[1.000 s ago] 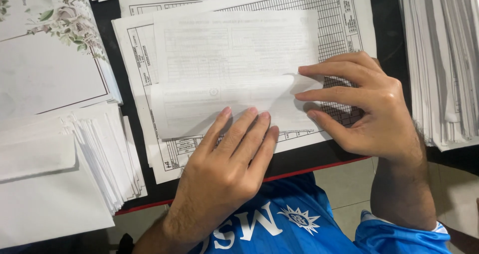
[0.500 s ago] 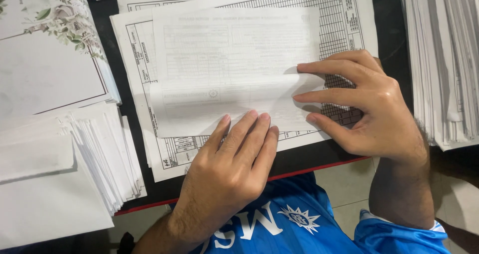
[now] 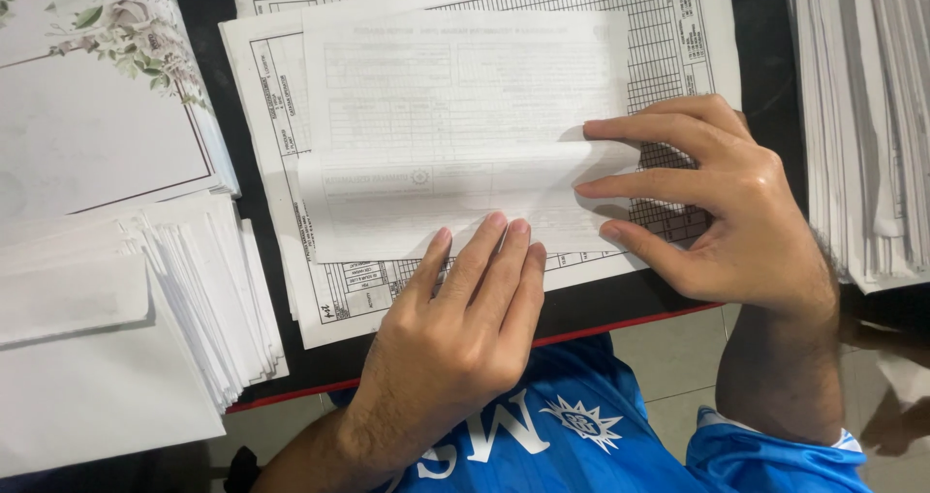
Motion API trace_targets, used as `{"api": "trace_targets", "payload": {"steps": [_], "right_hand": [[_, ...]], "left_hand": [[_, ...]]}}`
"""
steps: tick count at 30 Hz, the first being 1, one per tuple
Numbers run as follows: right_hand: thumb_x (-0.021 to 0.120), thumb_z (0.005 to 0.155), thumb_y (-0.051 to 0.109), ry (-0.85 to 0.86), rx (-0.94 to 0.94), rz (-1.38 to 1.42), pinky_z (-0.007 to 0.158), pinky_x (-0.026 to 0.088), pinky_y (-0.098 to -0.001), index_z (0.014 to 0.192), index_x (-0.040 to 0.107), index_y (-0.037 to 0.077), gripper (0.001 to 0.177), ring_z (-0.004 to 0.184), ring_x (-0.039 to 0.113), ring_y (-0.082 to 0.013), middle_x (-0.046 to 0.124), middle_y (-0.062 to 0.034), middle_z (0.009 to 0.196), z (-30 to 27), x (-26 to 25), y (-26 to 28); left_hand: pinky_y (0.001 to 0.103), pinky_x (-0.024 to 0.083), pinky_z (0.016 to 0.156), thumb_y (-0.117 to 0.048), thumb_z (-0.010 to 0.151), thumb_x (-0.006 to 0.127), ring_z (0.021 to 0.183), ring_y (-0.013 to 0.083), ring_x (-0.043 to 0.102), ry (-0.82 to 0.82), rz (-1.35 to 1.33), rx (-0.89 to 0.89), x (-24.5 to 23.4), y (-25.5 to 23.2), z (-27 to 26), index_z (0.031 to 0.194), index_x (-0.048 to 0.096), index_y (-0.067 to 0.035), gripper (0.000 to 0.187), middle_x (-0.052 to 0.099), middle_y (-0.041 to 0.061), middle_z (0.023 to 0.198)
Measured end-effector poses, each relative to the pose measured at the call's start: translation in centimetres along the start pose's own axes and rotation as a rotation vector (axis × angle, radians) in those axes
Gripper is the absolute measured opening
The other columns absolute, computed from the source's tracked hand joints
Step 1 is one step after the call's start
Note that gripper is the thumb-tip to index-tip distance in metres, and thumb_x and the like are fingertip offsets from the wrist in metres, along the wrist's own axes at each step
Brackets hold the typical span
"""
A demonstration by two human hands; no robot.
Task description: Folding paper documents and inserting them into envelopes
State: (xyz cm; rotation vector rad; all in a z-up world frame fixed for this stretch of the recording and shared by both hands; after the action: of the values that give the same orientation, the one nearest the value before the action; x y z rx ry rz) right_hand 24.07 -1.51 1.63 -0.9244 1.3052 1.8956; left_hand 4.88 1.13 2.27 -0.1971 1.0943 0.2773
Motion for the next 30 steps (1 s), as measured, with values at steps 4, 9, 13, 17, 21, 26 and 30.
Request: {"api": "trace_targets", "payload": {"steps": [4,9,13,17,21,26,30], "right_hand": [[0.078,0.089,0.021,0.014,-0.002,-0.005,0.107,0.046,-0.0471,0.108,0.079,0.01,0.022,0.126,0.06,-0.0365,0.068,-0.0184,0.134,0.2,-0.1,0.4],[0.078,0.088,0.02,0.05,0.048,-0.049,0.108,0.046,-0.0494,0.098,0.082,0.016,0.012,0.13,0.058,-0.04,0.068,-0.0207,0.138,0.5,0.2,0.9],[0.08,0.089,0.016,0.039,0.039,-0.057,0.112,0.047,-0.0512,0.098,0.082,0.016,0.009,0.13,0.058,-0.0414,0.069,-0.0223,0.139,0.2,0.5,0.9],[0.08,0.089,0.019,0.074,0.038,-0.138,0.116,0.046,-0.0531,0.097,0.082,0.021,0.008,0.131,0.06,-0.0418,0.07,-0.0202,0.143,-0.3,1.0,0.2],[0.08,0.091,0.016,0.092,0.033,-0.173,0.115,0.047,-0.053,0.097,0.082,0.021,0.007,0.126,0.064,-0.0423,0.071,-0.02,0.143,-0.4,1.2,-0.1],[0.077,0.09,0.016,0.123,0.005,-0.187,0.114,0.048,-0.0536,0.098,0.082,0.019,0.01,0.127,0.065,-0.0437,0.07,-0.0243,0.145,-0.4,1.4,-0.4],[0.077,0.088,0.02,0.17,0.023,-0.227,0.113,0.048,-0.0523,0.1,0.082,0.02,0.013,0.129,0.064,-0.0428,0.068,-0.0235,0.149,-0.7,1.6,-0.9]], "left_hand": [[0.041,0.06,0.095,-0.011,0.101,0.073,0.118,0.0225,0.072,0.007,-0.013,-0.076,-0.5,-0.3,-0.3,0.113,0.079,-0.011,0.013,0.077,0.009,0.122],[0.056,0.043,0.116,-0.053,0.101,0.068,0.145,0.025,0.049,0.203,-0.064,-0.21,0.3,-0.8,-2.1,0.144,0.063,-0.013,0.059,0.057,0.009,0.153],[0.058,0.044,0.117,-0.059,0.092,0.081,0.147,0.0245,0.048,0.184,-0.097,-0.289,0.3,-0.3,-3.4,0.147,0.059,-0.016,0.073,0.052,0.012,0.155],[0.059,0.038,0.121,-0.074,0.094,0.07,0.15,0.0292,0.044,0.21,-0.041,-0.337,0.3,0.1,-4.6,0.154,0.05,-0.017,0.086,0.048,0.015,0.159],[0.058,0.043,0.12,-0.079,0.095,0.062,0.15,0.0307,0.045,0.182,-0.023,-0.362,0.3,0.4,-5.1,0.154,0.05,-0.019,0.085,0.048,0.015,0.158],[0.057,0.045,0.12,-0.081,0.092,0.067,0.148,0.0297,0.047,0.155,-0.034,-0.378,0.2,0.7,-5.2,0.152,0.053,-0.019,0.087,0.051,0.014,0.157],[0.056,0.045,0.12,-0.083,0.09,0.069,0.147,0.0286,0.049,0.137,-0.033,-0.375,0.1,0.8,-5.2,0.151,0.054,-0.02,0.089,0.053,0.013,0.156]]}}
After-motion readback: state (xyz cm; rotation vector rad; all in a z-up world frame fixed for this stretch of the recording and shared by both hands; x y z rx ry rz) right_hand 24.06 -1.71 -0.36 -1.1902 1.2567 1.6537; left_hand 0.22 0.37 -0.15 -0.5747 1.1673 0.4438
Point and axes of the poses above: each hand's wrist, its own z-axis towards the middle knuckle, its own x-axis out of the palm, y = z × x, the point moved 6 cm from there along z, towards the middle knuckle
